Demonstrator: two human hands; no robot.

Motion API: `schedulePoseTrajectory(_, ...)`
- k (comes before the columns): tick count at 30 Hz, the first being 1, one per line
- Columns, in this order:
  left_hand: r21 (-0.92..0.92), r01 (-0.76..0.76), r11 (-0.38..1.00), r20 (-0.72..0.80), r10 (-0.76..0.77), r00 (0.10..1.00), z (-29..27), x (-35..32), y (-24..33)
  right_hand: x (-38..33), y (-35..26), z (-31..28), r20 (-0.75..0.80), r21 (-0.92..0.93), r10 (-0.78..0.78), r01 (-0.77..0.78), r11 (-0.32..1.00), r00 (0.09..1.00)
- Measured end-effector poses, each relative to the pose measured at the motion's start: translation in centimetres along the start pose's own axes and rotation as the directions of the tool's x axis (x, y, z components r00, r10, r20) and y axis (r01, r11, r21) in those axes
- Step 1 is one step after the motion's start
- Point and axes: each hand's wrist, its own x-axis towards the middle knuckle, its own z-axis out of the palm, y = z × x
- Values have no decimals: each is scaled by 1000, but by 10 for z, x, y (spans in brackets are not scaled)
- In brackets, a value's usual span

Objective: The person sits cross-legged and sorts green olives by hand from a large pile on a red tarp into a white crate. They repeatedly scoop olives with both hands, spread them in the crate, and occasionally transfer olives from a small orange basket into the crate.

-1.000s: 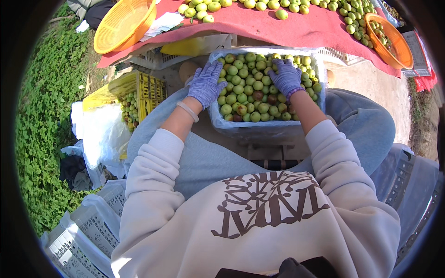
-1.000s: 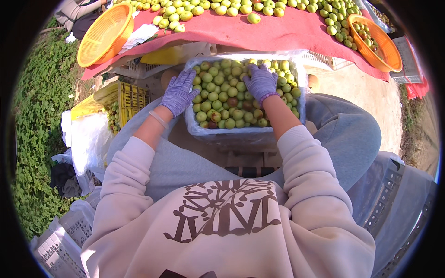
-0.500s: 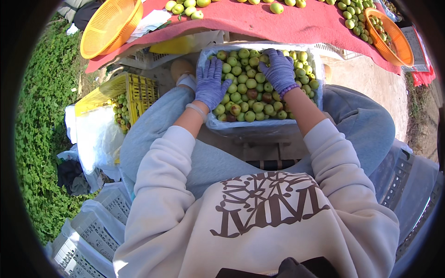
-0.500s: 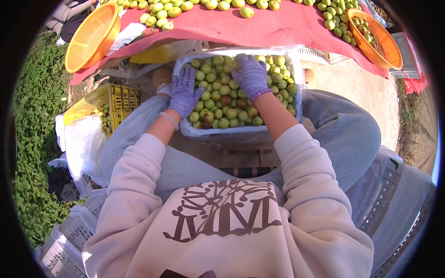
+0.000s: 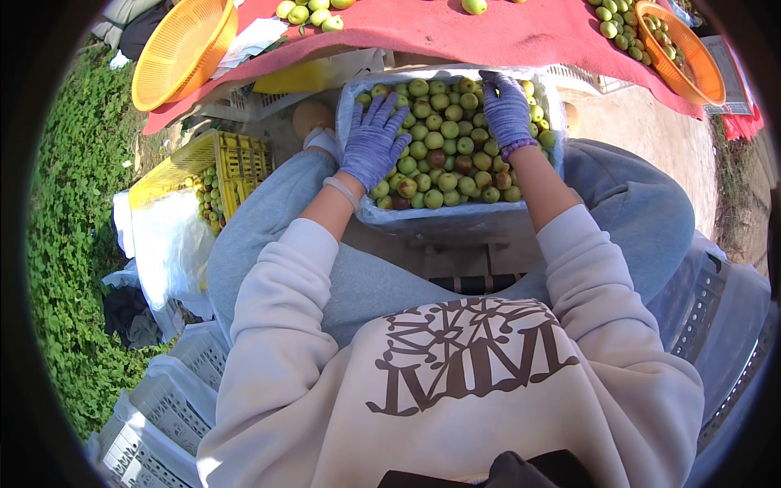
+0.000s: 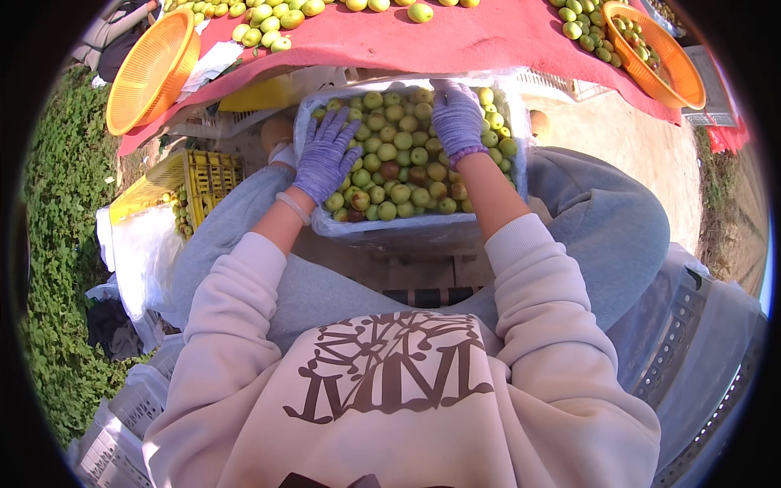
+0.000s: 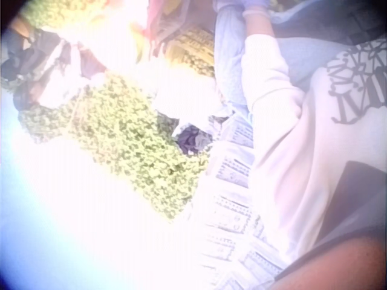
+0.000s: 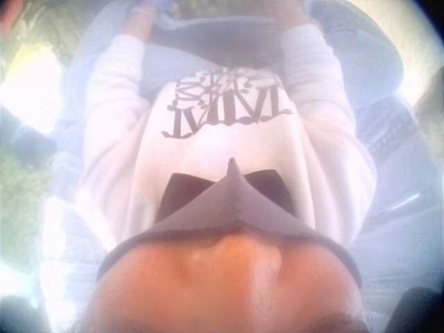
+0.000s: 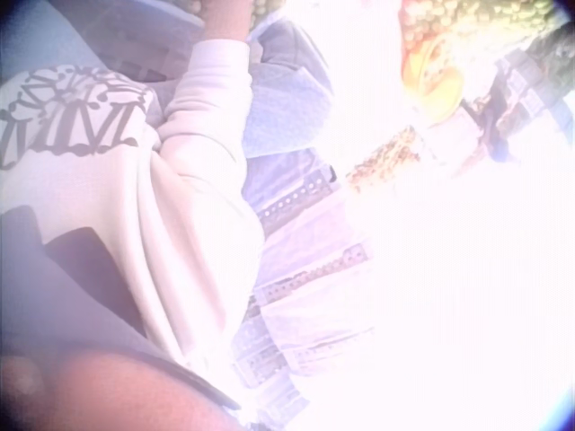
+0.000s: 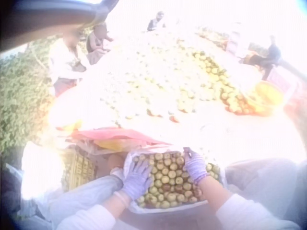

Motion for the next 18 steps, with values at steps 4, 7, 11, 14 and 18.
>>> schedulePoseTrajectory(4,141,-76,987,132,58,990,-3,12,11,-10,9,-15,279,-298,-19,106,949,960)
schedulePoseTrajectory(7,161,-71,984,208,36,977,-3,12,17,-22,11,-22,440,-386,-101,290,876,892)
schedulePoseTrajectory(11,191,-40,981,178,5,984,-3,6,23,-29,7,-28,424,-349,-66,230,908,903)
schedulePoseTrajectory(14,126,21,992,128,-38,991,-1,-5,39,-43,-10,-23,303,-341,-178,281,897,936)
schedulePoseTrajectory(18,7,212,977,103,-212,972,5,-31,76,-66,-40,-6,499,-351,-115,321,880,859)
